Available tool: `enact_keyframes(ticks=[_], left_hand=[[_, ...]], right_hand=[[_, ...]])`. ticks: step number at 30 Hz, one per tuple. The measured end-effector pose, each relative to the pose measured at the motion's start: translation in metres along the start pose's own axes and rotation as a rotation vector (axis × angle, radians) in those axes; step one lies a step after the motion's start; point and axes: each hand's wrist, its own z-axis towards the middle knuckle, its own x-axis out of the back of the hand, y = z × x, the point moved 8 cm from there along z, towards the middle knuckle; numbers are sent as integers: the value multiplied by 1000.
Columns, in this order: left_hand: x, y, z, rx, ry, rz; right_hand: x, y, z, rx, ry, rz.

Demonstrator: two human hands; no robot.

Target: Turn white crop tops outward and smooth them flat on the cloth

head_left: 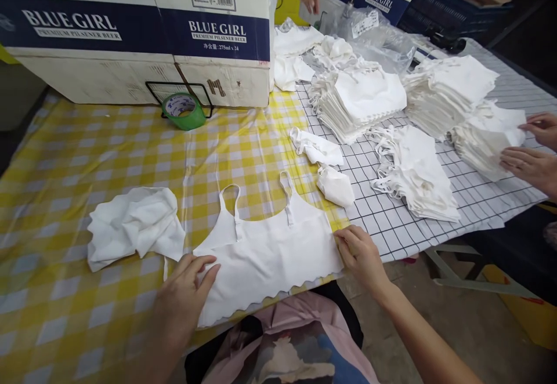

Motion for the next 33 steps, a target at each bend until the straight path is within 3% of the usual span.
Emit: enact_keyframes(ticks=[5, 9, 13, 17, 22, 33], left_hand=[[-12, 29, 14, -59, 88, -8], [-10, 46, 27, -31, 139, 40], [-11, 58, 44, -12, 125, 136], [-20, 56, 60, -7, 69, 77], [-23, 40, 68, 7, 117, -89], [-19, 32, 71, -37, 102, -317]], right_hand=[[-18, -22, 16, 64, -38, -19], [-29, -38, 30, 85, -39, -26], [-34, -50, 45, 70, -16, -35], [-35, -53, 56, 61, 22, -25], [-36, -36, 62, 15, 52, 10], [-28, -8, 49, -75, 95, 100]])
